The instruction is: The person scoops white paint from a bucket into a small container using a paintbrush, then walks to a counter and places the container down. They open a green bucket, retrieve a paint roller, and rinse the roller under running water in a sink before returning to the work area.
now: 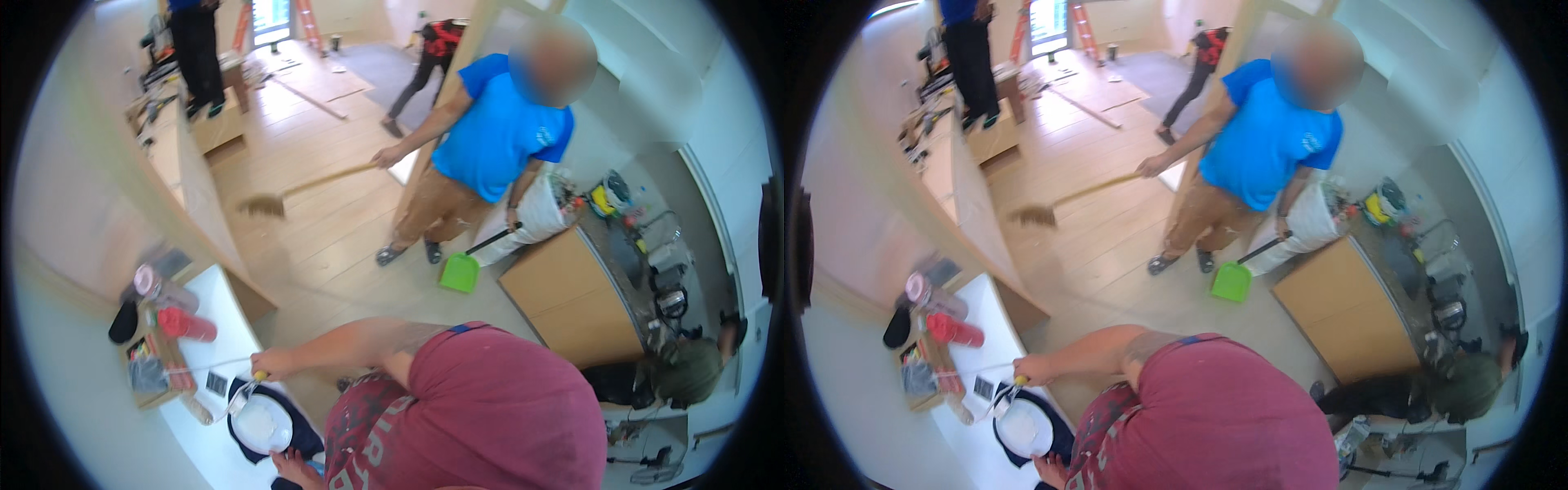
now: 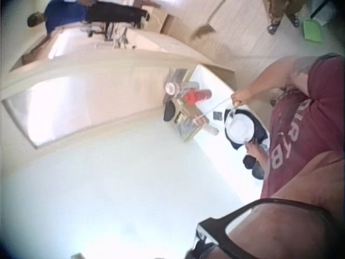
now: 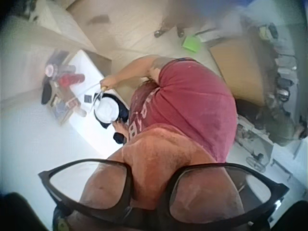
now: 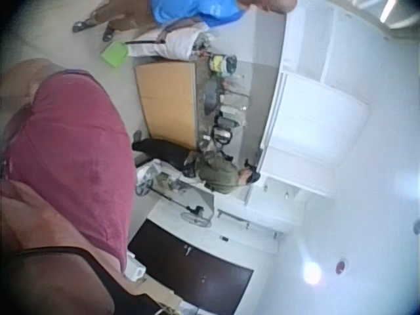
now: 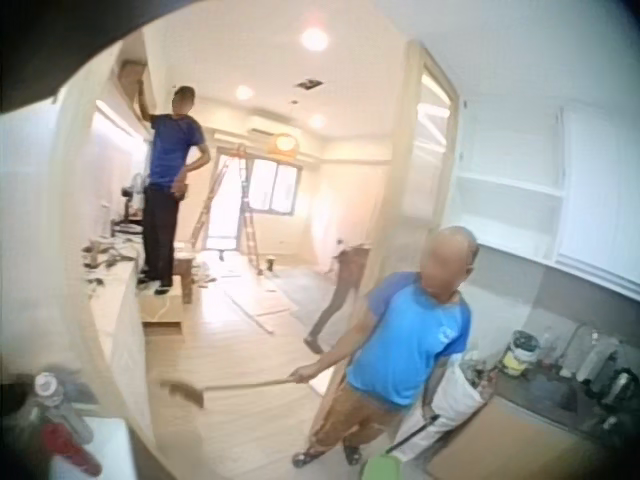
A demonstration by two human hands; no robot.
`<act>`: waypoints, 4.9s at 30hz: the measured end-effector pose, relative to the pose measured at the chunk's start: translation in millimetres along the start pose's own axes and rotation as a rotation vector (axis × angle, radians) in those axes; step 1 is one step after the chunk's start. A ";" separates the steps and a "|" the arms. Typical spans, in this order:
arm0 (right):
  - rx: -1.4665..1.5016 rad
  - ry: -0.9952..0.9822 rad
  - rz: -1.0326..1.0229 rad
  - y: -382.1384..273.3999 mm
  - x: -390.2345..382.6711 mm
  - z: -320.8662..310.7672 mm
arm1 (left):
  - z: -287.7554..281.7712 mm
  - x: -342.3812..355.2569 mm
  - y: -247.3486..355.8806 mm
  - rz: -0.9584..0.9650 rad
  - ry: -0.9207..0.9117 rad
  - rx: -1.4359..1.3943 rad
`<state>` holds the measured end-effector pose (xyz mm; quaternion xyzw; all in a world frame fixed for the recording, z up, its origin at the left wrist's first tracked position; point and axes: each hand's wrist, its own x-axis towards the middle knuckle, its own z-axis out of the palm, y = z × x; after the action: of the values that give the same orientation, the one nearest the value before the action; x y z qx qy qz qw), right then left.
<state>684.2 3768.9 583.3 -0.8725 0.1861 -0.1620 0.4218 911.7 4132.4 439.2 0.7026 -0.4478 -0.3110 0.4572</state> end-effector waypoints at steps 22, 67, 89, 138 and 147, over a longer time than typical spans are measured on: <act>0.622 -0.024 0.104 -75.8 -113.6 -104.6 | 51.2 -15.0 234.8 -0.490 0.377 -0.884; 0.665 1.118 0.504 153.6 -96.6 -553.3 | 456.9 629.2 449.7 -0.478 -0.509 -0.908; 0.868 0.828 0.361 323.8 58.3 -730.2 | 491.3 809.0 488.2 -0.495 -0.081 -0.937; 0.168 2.691 0.661 425.7 314.0 -941.2 | 940.2 1330.9 756.0 -0.336 -2.056 -0.238; 0.137 2.865 0.773 400.5 333.9 -921.6 | 916.6 1275.0 728.8 -0.450 -2.197 -0.132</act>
<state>496.9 2761.8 851.6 0.1488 0.6401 -0.7513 -0.0605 401.2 2502.0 719.5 0.0866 -0.4534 -0.8604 -0.2160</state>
